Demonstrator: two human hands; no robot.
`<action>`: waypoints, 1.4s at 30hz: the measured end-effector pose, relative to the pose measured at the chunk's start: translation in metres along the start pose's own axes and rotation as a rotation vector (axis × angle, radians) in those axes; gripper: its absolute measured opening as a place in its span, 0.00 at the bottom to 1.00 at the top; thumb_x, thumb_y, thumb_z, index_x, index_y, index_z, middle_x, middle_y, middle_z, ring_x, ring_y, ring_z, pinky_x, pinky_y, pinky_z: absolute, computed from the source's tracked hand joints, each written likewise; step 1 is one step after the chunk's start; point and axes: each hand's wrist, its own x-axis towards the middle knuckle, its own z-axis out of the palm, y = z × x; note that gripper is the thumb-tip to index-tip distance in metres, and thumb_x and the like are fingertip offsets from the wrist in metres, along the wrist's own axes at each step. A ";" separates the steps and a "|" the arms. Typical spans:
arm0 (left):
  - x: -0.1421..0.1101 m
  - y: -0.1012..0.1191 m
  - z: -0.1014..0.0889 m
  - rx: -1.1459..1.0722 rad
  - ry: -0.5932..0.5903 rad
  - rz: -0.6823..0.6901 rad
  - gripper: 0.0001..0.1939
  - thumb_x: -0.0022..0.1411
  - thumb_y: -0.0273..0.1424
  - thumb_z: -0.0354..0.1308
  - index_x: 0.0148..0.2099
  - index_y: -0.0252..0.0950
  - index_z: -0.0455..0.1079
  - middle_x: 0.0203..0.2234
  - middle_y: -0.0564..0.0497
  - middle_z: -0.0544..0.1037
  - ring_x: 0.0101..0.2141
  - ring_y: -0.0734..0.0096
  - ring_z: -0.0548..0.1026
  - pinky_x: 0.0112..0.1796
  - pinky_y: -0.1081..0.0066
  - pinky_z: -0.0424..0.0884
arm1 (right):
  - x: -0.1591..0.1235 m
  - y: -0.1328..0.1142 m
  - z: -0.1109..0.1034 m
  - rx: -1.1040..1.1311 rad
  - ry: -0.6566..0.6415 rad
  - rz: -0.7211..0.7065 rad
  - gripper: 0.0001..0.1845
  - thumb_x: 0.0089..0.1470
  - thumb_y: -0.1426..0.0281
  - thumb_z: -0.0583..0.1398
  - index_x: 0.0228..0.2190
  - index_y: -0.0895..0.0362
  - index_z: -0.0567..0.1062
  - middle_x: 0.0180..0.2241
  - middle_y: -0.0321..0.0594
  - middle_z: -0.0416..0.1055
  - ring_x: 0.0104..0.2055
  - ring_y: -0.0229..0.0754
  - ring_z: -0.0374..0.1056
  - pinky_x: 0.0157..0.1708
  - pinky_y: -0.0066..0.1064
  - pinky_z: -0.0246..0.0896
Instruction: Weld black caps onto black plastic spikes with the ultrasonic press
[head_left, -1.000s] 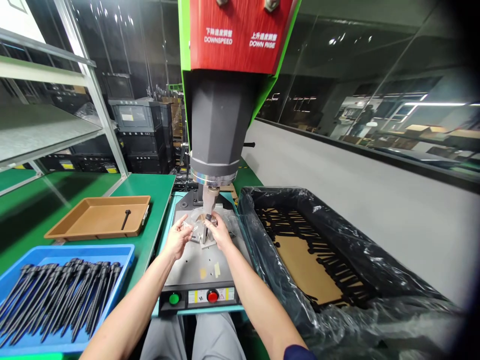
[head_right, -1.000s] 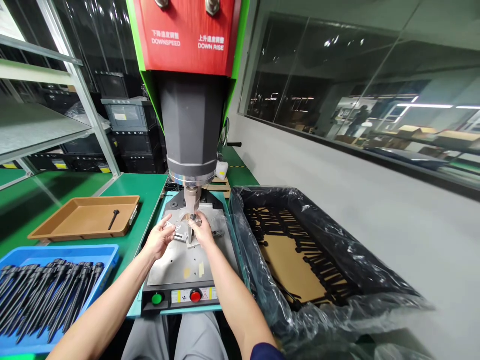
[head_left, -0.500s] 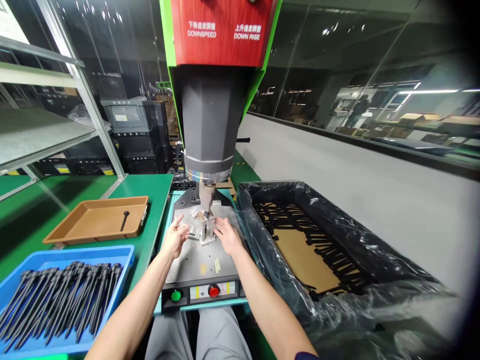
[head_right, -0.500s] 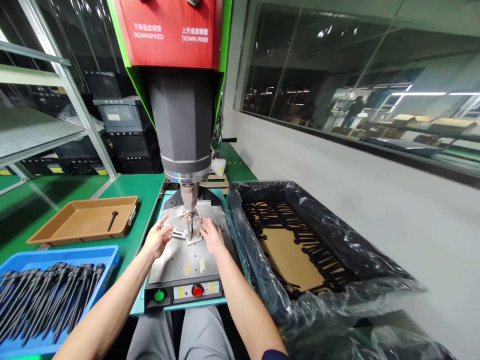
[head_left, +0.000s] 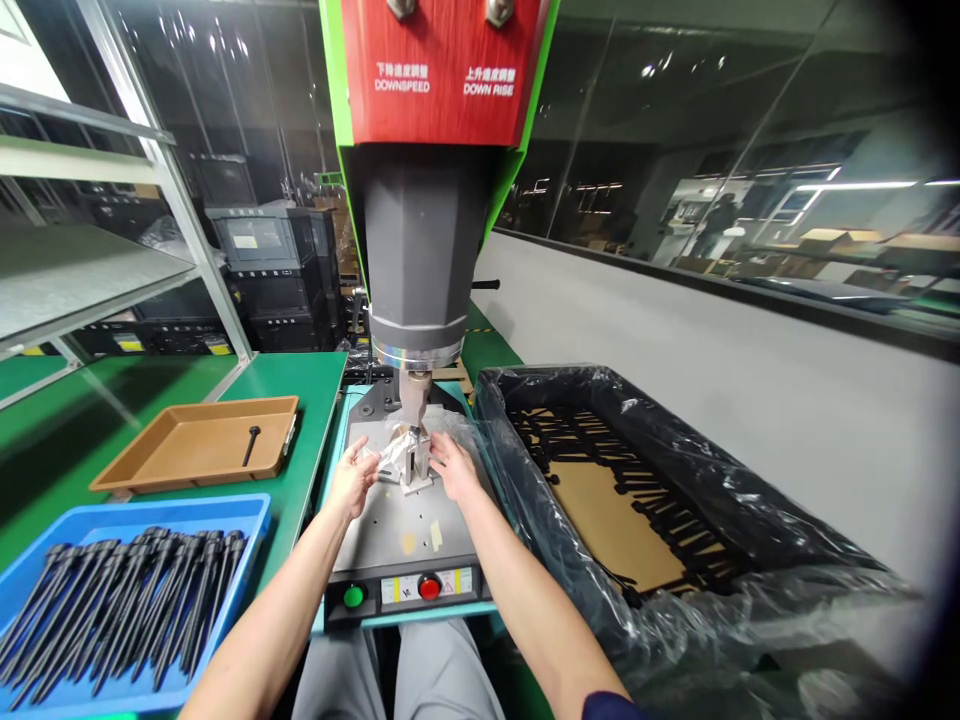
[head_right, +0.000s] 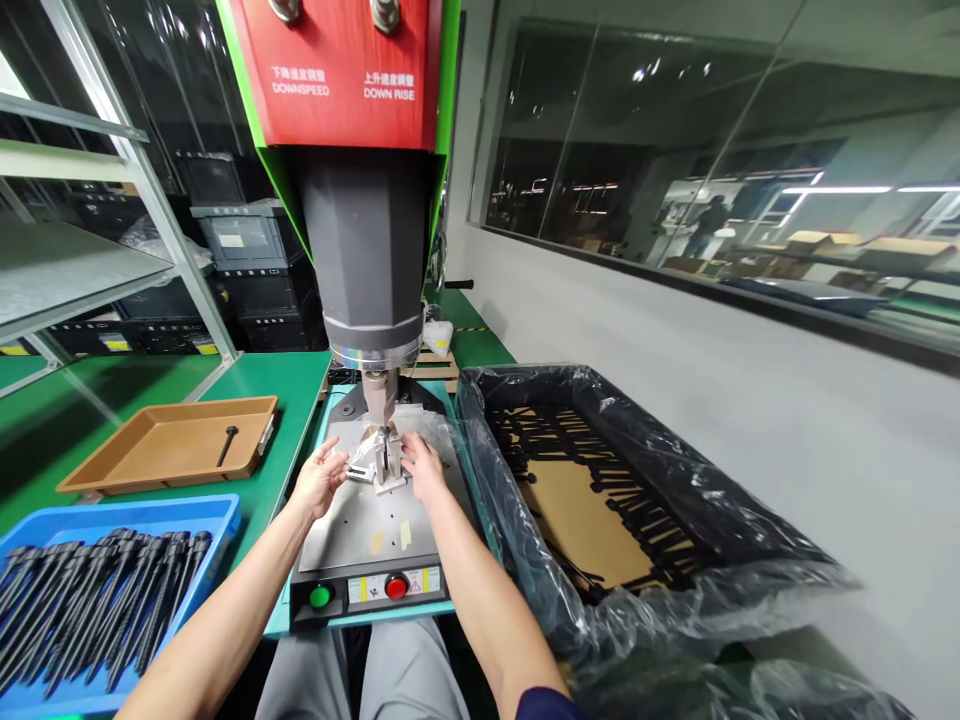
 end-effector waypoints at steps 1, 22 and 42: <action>0.000 0.000 -0.001 0.001 0.001 -0.001 0.34 0.53 0.21 0.65 0.61 0.31 0.60 0.26 0.53 0.73 0.21 0.81 0.72 0.22 0.81 0.69 | -0.001 0.000 0.000 0.002 0.000 0.003 0.13 0.57 0.60 0.59 0.33 0.55 0.79 0.49 0.46 0.74 0.52 0.50 0.68 0.54 0.46 0.59; 0.000 -0.003 -0.004 0.007 -0.005 0.005 0.30 0.51 0.22 0.66 0.56 0.33 0.64 0.26 0.54 0.73 0.21 0.81 0.73 0.21 0.82 0.70 | -0.001 0.003 -0.003 0.033 0.026 0.083 0.14 0.60 0.61 0.56 0.31 0.55 0.77 0.45 0.47 0.75 0.51 0.47 0.68 0.56 0.43 0.57; -0.002 -0.009 -0.009 0.031 0.019 -0.027 0.29 0.50 0.23 0.68 0.54 0.33 0.64 0.26 0.54 0.73 0.22 0.80 0.73 0.22 0.81 0.69 | -0.005 0.008 -0.012 0.061 0.037 0.129 0.12 0.56 0.59 0.61 0.30 0.55 0.76 0.42 0.48 0.75 0.51 0.46 0.69 0.54 0.40 0.59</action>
